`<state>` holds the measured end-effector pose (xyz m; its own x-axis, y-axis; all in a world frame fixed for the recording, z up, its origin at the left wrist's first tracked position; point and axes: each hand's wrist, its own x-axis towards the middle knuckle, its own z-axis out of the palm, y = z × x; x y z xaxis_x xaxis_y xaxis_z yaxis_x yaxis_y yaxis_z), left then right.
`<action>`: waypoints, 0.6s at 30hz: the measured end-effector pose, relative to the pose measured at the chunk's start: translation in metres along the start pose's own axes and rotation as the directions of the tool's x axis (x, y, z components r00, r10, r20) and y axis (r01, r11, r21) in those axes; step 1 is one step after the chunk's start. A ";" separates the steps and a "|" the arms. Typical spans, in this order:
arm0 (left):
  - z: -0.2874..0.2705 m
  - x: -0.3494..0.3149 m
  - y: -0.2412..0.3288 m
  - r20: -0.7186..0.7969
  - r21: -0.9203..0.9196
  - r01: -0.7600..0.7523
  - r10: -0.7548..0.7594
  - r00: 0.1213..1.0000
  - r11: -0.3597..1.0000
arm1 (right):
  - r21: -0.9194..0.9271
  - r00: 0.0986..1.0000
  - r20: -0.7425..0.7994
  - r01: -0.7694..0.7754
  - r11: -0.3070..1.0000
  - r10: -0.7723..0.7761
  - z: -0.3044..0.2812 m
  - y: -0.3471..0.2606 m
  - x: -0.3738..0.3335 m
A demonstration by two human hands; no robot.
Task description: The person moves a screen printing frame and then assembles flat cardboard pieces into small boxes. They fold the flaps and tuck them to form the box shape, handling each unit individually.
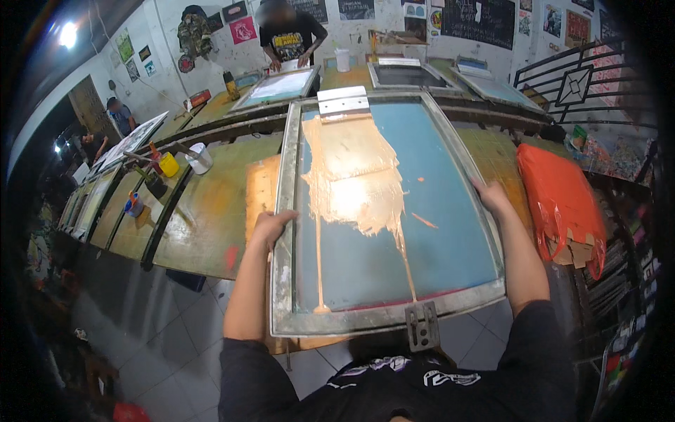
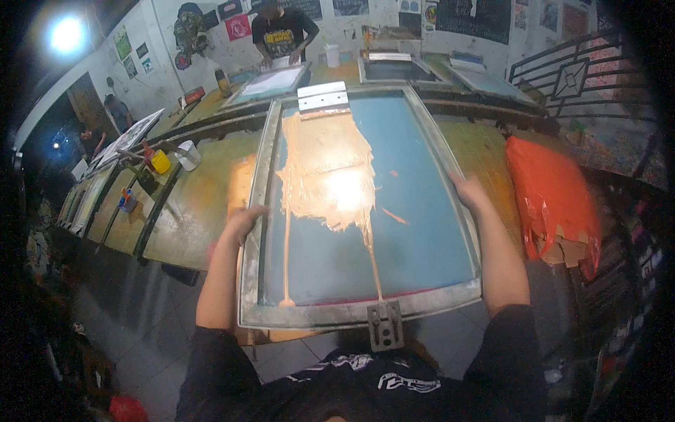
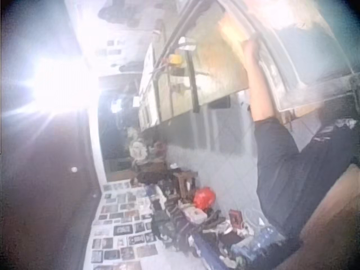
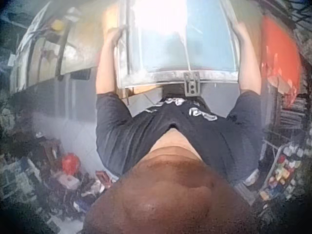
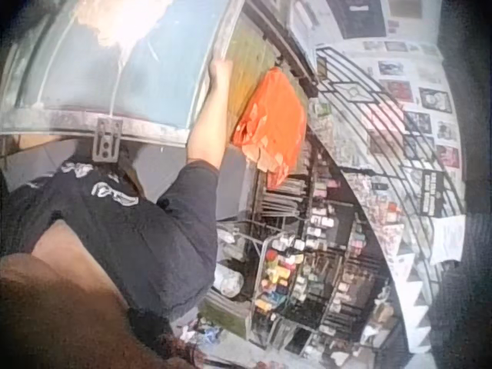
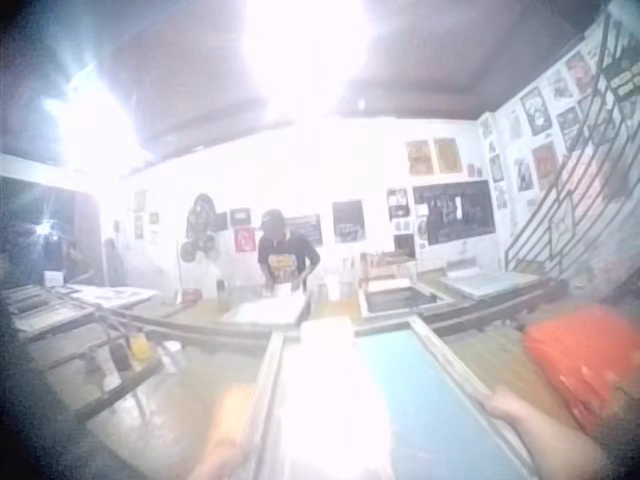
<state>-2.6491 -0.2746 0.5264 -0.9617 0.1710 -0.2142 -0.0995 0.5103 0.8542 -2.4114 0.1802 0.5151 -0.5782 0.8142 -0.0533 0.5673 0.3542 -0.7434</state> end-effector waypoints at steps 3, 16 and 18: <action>0.004 -0.003 -0.006 0.016 -0.142 -0.102 0.105 0.994 0.985 | 0.006 1.000 -0.004 0.013 1.000 -0.013 0.004 -0.003 -0.014; 0.008 -0.002 -0.015 0.003 -0.128 -0.142 0.144 0.990 0.981 | -0.057 0.998 0.023 -0.049 0.997 0.050 0.008 0.002 -0.016; 0.011 -0.002 -0.008 -0.002 -0.113 -0.139 0.139 0.990 0.984 | -0.027 0.998 0.020 -0.051 0.998 0.051 0.009 0.013 -0.015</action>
<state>-2.6434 -0.2692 0.5149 -0.9666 0.2392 -0.0922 0.0065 0.3827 0.9238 -2.4011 0.1687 0.5005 -0.5601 0.8217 -0.1049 0.6114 0.3246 -0.7217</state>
